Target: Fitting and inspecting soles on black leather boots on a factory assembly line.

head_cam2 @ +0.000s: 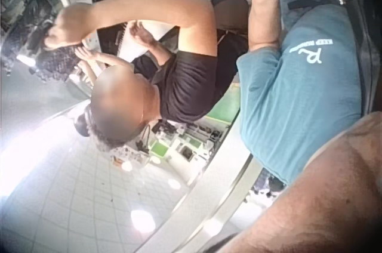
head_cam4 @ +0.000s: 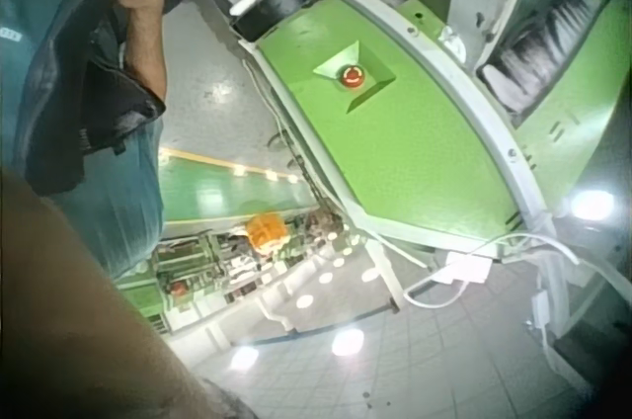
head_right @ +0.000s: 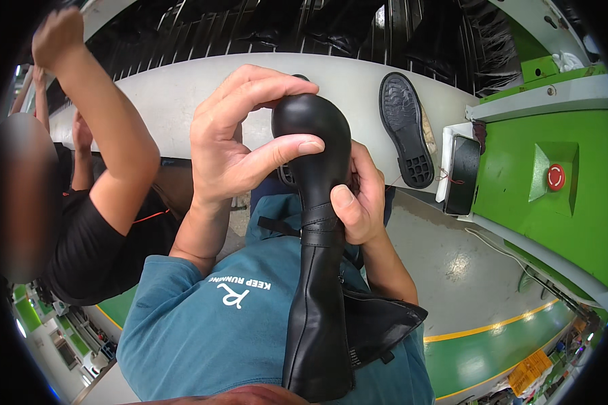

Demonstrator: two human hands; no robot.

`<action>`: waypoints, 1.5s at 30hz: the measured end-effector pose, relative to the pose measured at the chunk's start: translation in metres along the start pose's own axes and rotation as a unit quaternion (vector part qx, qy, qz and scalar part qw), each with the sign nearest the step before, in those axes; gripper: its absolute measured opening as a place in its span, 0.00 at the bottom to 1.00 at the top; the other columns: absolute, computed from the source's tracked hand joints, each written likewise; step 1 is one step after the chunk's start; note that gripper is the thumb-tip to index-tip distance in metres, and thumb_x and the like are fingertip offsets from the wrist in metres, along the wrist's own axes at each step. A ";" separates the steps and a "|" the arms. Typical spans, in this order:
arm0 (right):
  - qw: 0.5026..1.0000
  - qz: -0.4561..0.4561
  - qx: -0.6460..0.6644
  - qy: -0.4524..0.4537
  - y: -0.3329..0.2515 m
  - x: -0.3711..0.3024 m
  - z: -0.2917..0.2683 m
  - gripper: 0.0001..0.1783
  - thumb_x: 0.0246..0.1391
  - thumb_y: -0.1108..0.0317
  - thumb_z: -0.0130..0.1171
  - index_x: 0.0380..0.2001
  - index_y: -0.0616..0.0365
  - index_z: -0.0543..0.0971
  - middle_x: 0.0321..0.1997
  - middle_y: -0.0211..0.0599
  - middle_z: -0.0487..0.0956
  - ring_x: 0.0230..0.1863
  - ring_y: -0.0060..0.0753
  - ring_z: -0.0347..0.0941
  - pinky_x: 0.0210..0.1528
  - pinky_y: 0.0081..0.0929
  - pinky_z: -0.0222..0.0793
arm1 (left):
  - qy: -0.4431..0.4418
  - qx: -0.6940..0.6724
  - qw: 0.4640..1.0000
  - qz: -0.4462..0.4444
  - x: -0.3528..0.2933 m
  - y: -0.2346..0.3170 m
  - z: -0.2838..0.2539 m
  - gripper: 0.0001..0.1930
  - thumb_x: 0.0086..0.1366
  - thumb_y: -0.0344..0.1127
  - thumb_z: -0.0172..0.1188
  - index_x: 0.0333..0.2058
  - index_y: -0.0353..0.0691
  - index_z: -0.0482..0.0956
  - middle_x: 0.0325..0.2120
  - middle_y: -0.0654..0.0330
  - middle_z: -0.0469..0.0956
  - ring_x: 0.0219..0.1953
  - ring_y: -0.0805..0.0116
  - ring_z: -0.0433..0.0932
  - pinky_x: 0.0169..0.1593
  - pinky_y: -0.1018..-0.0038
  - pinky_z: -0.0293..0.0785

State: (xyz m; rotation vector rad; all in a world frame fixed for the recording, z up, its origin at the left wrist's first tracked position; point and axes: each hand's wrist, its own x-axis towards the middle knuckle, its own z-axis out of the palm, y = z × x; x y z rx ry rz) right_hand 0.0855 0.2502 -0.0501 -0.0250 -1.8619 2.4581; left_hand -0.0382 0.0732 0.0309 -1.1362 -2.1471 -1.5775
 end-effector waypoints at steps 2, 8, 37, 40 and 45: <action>1.000 -0.006 -0.004 -0.003 0.001 -0.001 0.000 0.53 0.62 0.28 0.59 0.68 0.69 0.71 0.57 0.47 0.81 0.54 0.34 0.83 0.55 0.31 0.80 | -0.009 -0.004 1.000 0.000 0.000 0.000 -0.002 0.27 0.51 0.32 0.88 0.50 0.34 0.91 0.45 0.53 0.89 0.47 0.61 0.88 0.49 0.68 0.86; 1.000 -0.001 -0.011 0.000 0.006 -0.005 -0.001 0.52 0.63 0.28 0.58 0.68 0.69 0.71 0.55 0.48 0.82 0.51 0.34 0.84 0.52 0.30 0.81 | -0.029 -0.076 0.995 -0.054 -0.005 -0.008 0.001 0.25 0.55 0.31 0.85 0.51 0.31 0.90 0.47 0.50 0.89 0.49 0.61 0.88 0.54 0.67 0.85; 0.998 0.018 0.063 -0.019 0.023 -0.003 -0.003 0.47 0.73 0.31 0.51 0.69 0.70 0.70 0.51 0.59 0.84 0.45 0.44 0.88 0.49 0.38 0.87 | 0.058 -0.298 0.947 -0.105 -0.020 -0.057 0.037 0.23 0.83 0.39 0.60 0.66 0.29 0.78 0.53 0.40 0.89 0.56 0.53 0.90 0.62 0.59 0.87; 0.998 0.043 0.053 -0.016 0.020 -0.001 0.001 0.48 0.72 0.29 0.49 0.67 0.70 0.71 0.48 0.55 0.85 0.43 0.41 0.88 0.47 0.35 0.86 | 0.047 -0.257 0.962 -0.083 -0.023 -0.049 0.035 0.33 0.72 0.42 0.72 0.68 0.26 0.77 0.55 0.39 0.88 0.57 0.51 0.90 0.63 0.59 0.87; 0.999 0.035 0.007 -0.010 0.013 0.003 0.007 0.50 0.69 0.27 0.42 0.63 0.70 0.73 0.44 0.52 0.85 0.38 0.36 0.85 0.41 0.30 0.81 | 0.057 -0.257 0.962 -0.070 -0.024 -0.044 0.036 0.32 0.67 0.32 0.77 0.66 0.26 0.78 0.54 0.39 0.89 0.55 0.52 0.91 0.61 0.60 0.89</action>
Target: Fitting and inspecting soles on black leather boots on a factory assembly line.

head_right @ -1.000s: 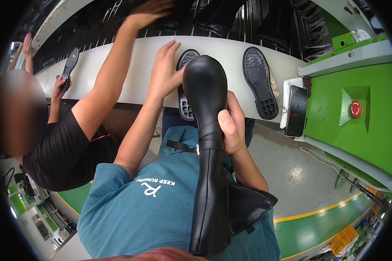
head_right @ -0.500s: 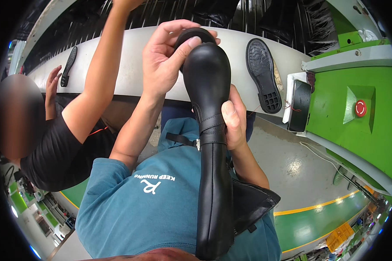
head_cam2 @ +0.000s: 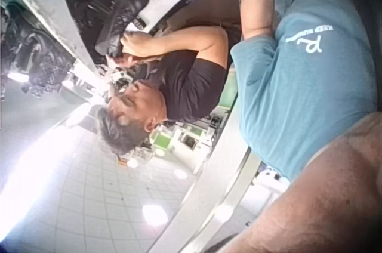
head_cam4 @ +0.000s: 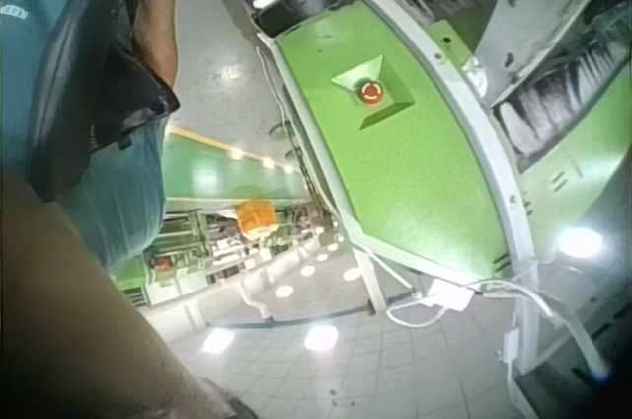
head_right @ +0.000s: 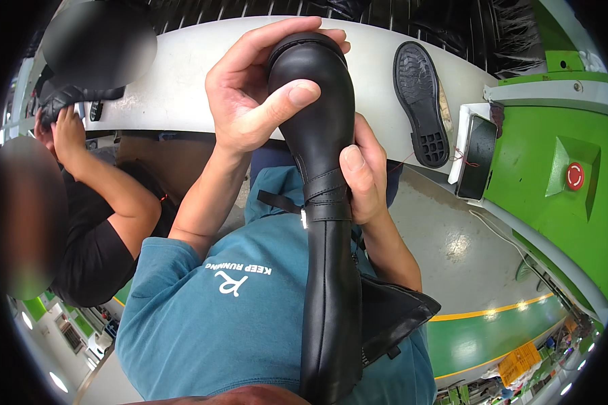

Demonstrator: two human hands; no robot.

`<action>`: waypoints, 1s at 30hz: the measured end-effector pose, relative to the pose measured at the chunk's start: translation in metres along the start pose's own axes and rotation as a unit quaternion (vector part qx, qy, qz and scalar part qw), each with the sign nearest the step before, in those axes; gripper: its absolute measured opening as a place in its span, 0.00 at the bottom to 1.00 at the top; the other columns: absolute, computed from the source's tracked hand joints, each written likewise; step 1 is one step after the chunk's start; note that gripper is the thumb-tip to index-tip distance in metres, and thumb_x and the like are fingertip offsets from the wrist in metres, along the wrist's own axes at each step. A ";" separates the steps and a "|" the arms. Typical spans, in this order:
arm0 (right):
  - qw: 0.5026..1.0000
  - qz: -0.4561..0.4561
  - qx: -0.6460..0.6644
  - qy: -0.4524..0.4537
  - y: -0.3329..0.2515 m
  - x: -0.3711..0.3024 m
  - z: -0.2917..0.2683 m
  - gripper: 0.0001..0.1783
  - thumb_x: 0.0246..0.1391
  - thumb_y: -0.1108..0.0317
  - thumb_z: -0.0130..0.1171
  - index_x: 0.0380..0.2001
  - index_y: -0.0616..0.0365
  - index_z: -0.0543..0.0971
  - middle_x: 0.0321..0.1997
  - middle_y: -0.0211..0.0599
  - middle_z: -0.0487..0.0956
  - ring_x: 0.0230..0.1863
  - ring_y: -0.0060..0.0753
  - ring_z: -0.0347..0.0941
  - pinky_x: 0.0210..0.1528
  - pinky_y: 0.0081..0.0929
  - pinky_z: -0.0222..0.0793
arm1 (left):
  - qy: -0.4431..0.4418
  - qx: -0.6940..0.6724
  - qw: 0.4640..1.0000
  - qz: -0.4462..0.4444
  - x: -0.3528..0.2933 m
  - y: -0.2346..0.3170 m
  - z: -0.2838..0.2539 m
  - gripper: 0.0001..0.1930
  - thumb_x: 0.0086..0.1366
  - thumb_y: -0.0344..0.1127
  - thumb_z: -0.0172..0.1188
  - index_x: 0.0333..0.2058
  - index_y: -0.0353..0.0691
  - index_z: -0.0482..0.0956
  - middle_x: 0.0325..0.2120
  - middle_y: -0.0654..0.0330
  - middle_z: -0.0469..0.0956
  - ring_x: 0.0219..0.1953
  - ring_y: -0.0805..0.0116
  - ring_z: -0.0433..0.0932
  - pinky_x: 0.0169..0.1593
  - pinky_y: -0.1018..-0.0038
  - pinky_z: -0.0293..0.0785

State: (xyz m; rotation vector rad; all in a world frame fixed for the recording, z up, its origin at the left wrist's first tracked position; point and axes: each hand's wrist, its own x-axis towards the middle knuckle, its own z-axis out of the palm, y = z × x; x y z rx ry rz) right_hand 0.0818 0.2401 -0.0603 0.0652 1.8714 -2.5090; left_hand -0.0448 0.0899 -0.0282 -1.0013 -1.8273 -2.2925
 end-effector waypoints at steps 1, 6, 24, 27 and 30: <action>1.000 0.001 0.000 -0.001 0.000 0.000 0.000 0.50 0.69 0.27 0.42 0.63 0.70 0.73 0.44 0.52 0.85 0.38 0.36 0.85 0.41 0.30 0.81 | 0.001 0.000 1.000 -0.001 0.000 0.000 0.000 0.32 0.67 0.32 0.77 0.66 0.26 0.78 0.54 0.39 0.89 0.55 0.52 0.91 0.61 0.60 0.89; 1.000 0.005 0.012 0.001 0.005 0.001 0.001 0.50 0.69 0.26 0.42 0.62 0.70 0.73 0.42 0.51 0.85 0.39 0.35 0.84 0.41 0.30 0.80 | -0.003 0.012 1.000 0.006 -0.001 0.001 -0.002 0.29 0.67 0.28 0.76 0.65 0.26 0.79 0.54 0.40 0.89 0.55 0.52 0.91 0.60 0.59 0.90; 1.000 0.013 -0.004 -0.004 0.001 -0.003 0.003 0.49 0.70 0.27 0.38 0.59 0.70 0.77 0.41 0.49 0.85 0.38 0.34 0.83 0.41 0.30 0.78 | 0.003 -0.008 1.000 -0.026 -0.006 0.011 0.001 0.26 0.68 0.25 0.74 0.63 0.25 0.81 0.54 0.39 0.89 0.55 0.50 0.91 0.60 0.58 0.90; 1.000 0.014 -0.003 -0.009 -0.004 -0.003 0.005 0.49 0.71 0.27 0.38 0.58 0.70 0.77 0.41 0.49 0.86 0.39 0.35 0.83 0.42 0.31 0.78 | 0.008 -0.010 1.000 -0.028 -0.008 0.013 0.002 0.26 0.67 0.25 0.74 0.63 0.25 0.81 0.54 0.39 0.89 0.55 0.50 0.91 0.60 0.58 0.90; 1.000 0.018 0.004 0.004 -0.004 -0.003 0.007 0.49 0.71 0.28 0.37 0.58 0.70 0.77 0.42 0.49 0.86 0.40 0.35 0.84 0.42 0.32 0.78 | -0.001 0.003 1.000 -0.017 -0.005 0.017 0.002 0.26 0.67 0.24 0.74 0.62 0.24 0.81 0.53 0.38 0.89 0.56 0.50 0.91 0.61 0.57 0.90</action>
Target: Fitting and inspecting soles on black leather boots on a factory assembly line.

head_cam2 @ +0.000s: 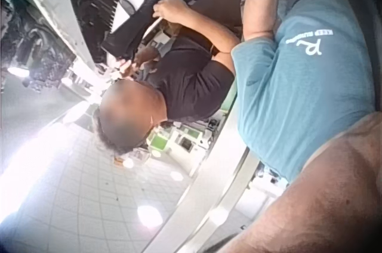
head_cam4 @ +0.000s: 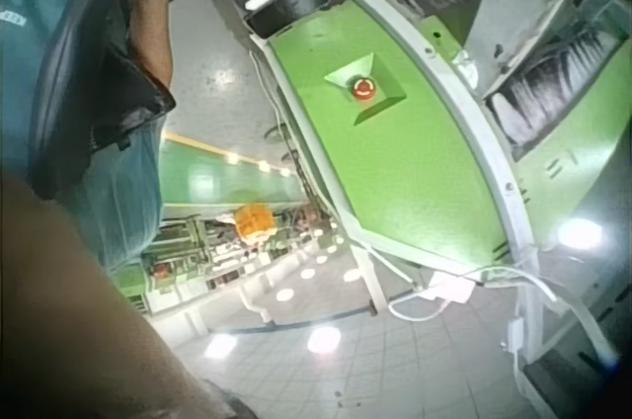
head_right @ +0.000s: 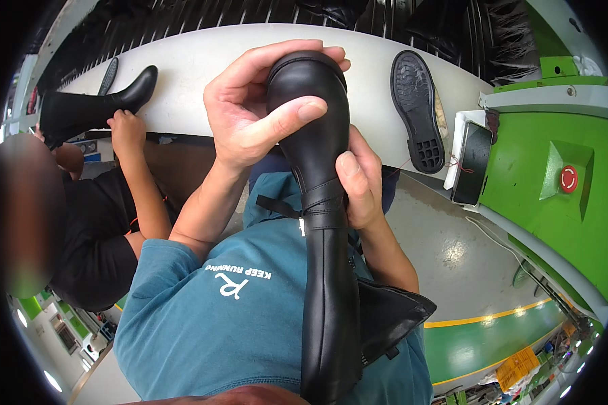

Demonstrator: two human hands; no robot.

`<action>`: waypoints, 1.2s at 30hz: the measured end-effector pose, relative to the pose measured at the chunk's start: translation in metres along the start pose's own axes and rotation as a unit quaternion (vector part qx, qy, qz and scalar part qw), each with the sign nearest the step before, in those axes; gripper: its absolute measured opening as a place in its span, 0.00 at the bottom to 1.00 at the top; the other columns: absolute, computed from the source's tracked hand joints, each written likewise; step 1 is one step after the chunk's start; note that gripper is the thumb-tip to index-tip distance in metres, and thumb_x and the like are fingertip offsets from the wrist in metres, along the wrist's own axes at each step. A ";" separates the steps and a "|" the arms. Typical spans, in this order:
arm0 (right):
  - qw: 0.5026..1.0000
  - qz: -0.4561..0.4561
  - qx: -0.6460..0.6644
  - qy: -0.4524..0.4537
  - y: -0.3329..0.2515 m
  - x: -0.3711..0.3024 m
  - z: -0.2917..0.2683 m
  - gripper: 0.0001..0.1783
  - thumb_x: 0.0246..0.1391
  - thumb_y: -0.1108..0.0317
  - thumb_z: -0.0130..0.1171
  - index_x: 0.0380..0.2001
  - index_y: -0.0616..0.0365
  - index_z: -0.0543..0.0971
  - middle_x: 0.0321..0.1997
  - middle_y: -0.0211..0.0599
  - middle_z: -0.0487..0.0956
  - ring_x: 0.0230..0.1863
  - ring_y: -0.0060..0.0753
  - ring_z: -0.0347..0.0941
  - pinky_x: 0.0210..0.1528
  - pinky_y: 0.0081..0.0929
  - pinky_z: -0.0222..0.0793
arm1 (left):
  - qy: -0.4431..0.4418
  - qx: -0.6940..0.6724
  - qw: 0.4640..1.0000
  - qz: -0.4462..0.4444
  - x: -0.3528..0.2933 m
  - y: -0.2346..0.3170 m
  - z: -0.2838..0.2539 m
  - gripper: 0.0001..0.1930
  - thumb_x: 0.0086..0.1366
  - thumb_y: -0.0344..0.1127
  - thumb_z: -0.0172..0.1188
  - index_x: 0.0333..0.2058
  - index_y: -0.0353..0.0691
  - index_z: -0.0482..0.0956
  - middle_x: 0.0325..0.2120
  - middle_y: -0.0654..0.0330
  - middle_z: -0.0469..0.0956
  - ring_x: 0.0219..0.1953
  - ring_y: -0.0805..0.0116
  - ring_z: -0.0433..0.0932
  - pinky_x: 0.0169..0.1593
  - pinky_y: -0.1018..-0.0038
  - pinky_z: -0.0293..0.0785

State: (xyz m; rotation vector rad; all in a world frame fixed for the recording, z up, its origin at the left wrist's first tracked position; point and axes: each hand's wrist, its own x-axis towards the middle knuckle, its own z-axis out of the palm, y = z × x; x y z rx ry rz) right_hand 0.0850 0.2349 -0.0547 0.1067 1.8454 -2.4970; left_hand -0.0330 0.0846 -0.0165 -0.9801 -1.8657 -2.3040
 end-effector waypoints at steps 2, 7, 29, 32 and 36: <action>1.000 0.002 -0.004 0.002 -0.003 0.002 0.000 0.49 0.71 0.28 0.36 0.58 0.70 0.77 0.42 0.49 0.86 0.40 0.35 0.84 0.42 0.32 0.78 | 0.001 0.004 1.000 -0.009 0.001 0.005 0.000 0.26 0.67 0.24 0.74 0.62 0.24 0.81 0.52 0.38 0.89 0.55 0.50 0.91 0.60 0.58 0.90; 0.999 -0.021 -0.023 -0.009 -0.006 0.001 -0.004 0.49 0.72 0.29 0.35 0.58 0.70 0.77 0.42 0.48 0.86 0.40 0.36 0.84 0.43 0.32 0.78 | -0.014 0.022 1.000 -0.003 0.004 0.012 -0.001 0.24 0.67 0.23 0.73 0.61 0.24 0.81 0.50 0.38 0.89 0.53 0.51 0.91 0.59 0.58 0.89; 0.955 0.039 0.218 0.195 0.077 -0.034 -0.011 0.38 0.77 0.59 0.62 0.80 0.60 0.61 0.73 0.57 0.72 0.72 0.46 0.75 0.77 0.40 0.72 | 0.109 -0.061 0.991 0.038 -0.008 0.044 -0.005 0.23 0.69 0.22 0.74 0.61 0.26 0.79 0.54 0.42 0.88 0.55 0.59 0.89 0.62 0.63 0.85; 0.880 -0.298 -0.331 0.163 0.043 -0.020 -0.016 0.39 0.65 0.74 0.73 0.75 0.66 0.69 0.68 0.55 0.75 0.64 0.47 0.80 0.69 0.40 0.76 | 0.104 -0.084 0.990 0.033 -0.020 0.028 -0.005 0.25 0.69 0.22 0.74 0.61 0.27 0.76 0.55 0.38 0.87 0.57 0.57 0.89 0.63 0.62 0.85; 0.845 -0.384 -0.348 0.127 0.006 -0.007 -0.046 0.29 0.58 0.79 0.74 0.65 0.61 0.85 0.61 0.53 0.81 0.59 0.47 0.81 0.65 0.38 0.77 | 0.043 -0.127 0.990 -0.030 -0.028 0.041 -0.031 0.29 0.66 0.25 0.76 0.62 0.28 0.72 0.60 0.32 0.84 0.61 0.49 0.87 0.66 0.56 0.84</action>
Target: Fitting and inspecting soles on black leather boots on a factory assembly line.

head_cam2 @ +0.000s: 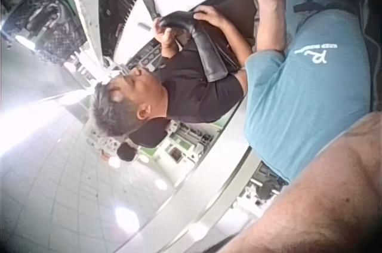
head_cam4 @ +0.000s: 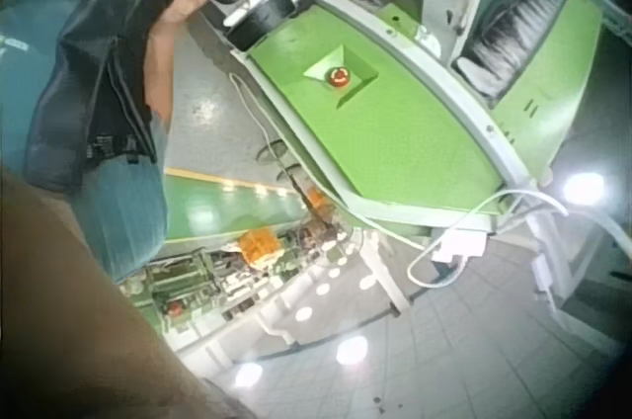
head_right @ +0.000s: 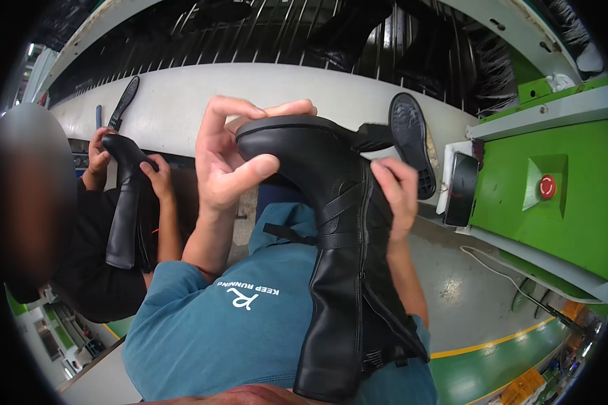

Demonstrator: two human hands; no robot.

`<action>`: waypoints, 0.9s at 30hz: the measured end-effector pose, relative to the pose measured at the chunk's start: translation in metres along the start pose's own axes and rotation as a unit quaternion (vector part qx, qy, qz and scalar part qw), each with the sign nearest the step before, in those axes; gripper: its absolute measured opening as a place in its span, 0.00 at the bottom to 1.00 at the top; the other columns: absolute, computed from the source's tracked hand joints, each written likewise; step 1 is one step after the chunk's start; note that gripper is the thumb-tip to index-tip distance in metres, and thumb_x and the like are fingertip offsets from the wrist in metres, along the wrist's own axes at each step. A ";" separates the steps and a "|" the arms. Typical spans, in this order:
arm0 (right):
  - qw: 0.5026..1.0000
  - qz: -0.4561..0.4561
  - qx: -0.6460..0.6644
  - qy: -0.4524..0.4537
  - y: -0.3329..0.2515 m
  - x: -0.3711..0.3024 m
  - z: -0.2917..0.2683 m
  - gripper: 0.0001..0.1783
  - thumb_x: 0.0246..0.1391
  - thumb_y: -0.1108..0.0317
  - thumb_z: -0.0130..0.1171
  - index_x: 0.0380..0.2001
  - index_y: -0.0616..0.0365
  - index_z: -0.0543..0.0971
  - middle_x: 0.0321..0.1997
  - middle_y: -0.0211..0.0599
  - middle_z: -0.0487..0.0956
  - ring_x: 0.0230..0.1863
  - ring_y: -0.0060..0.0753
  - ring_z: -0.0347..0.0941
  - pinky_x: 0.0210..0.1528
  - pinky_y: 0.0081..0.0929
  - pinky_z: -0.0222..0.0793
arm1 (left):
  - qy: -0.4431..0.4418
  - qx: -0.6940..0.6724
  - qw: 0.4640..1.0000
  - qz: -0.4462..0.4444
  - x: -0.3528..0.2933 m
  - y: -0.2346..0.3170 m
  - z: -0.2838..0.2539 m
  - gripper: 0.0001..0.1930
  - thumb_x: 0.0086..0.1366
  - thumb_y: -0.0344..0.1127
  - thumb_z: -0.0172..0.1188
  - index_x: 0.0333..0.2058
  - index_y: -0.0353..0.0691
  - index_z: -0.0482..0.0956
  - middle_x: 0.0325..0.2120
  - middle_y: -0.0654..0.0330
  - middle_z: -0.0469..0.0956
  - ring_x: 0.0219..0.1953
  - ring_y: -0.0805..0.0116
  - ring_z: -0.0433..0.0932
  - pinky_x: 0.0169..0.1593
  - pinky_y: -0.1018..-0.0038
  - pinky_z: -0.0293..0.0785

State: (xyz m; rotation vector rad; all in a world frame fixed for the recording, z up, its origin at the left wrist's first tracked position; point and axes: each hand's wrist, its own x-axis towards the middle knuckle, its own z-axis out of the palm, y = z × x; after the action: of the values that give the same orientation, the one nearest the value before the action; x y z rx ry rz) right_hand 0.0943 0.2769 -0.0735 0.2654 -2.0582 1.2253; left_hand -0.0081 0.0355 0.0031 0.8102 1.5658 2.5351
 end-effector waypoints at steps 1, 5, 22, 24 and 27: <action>0.999 -0.025 0.000 -0.024 0.000 0.010 -0.009 0.28 0.58 0.79 0.73 0.63 0.59 0.86 0.61 0.52 0.81 0.58 0.47 0.81 0.65 0.37 0.77 | -0.029 0.051 0.997 -0.053 -0.003 0.012 -0.003 0.30 0.66 0.28 0.76 0.61 0.28 0.71 0.62 0.29 0.82 0.63 0.43 0.86 0.68 0.51 0.83; 0.993 -0.099 -0.022 -0.060 -0.008 0.035 -0.028 0.28 0.57 0.77 0.75 0.62 0.57 0.87 0.61 0.51 0.82 0.59 0.48 0.82 0.66 0.40 0.78 | -0.072 0.156 0.984 -0.052 -0.003 0.028 0.001 0.39 0.57 0.28 0.83 0.66 0.23 0.75 0.61 0.30 0.83 0.63 0.45 0.86 0.69 0.55 0.83; 0.991 -0.108 -0.029 -0.071 0.002 0.031 -0.028 0.29 0.52 0.79 0.77 0.59 0.55 0.88 0.59 0.52 0.83 0.58 0.48 0.83 0.64 0.39 0.81 | -0.051 0.158 0.970 -0.179 -0.017 0.035 -0.005 0.32 0.74 0.43 0.59 0.69 0.23 0.78 0.65 0.39 0.83 0.67 0.52 0.83 0.74 0.61 0.74; 0.991 -0.108 -0.028 -0.077 0.001 0.031 -0.027 0.29 0.52 0.79 0.77 0.59 0.55 0.89 0.60 0.52 0.83 0.58 0.48 0.83 0.64 0.39 0.81 | -0.051 0.160 0.969 -0.182 -0.020 0.036 -0.007 0.32 0.75 0.42 0.58 0.68 0.23 0.79 0.65 0.40 0.83 0.67 0.52 0.83 0.74 0.61 0.74; 0.992 -0.091 -0.026 -0.085 0.004 0.026 -0.024 0.29 0.51 0.79 0.77 0.59 0.55 0.89 0.59 0.52 0.83 0.58 0.48 0.83 0.64 0.39 0.81 | -0.044 0.147 0.970 -0.190 -0.024 0.034 -0.008 0.30 0.75 0.41 0.57 0.67 0.24 0.80 0.64 0.41 0.84 0.67 0.53 0.84 0.73 0.62 0.75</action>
State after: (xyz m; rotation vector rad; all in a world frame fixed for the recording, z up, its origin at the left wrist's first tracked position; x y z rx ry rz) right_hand 0.0848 0.3036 -0.0513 0.5380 -2.1535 1.0682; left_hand 0.0162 0.0052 0.0198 0.5642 1.8821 2.0081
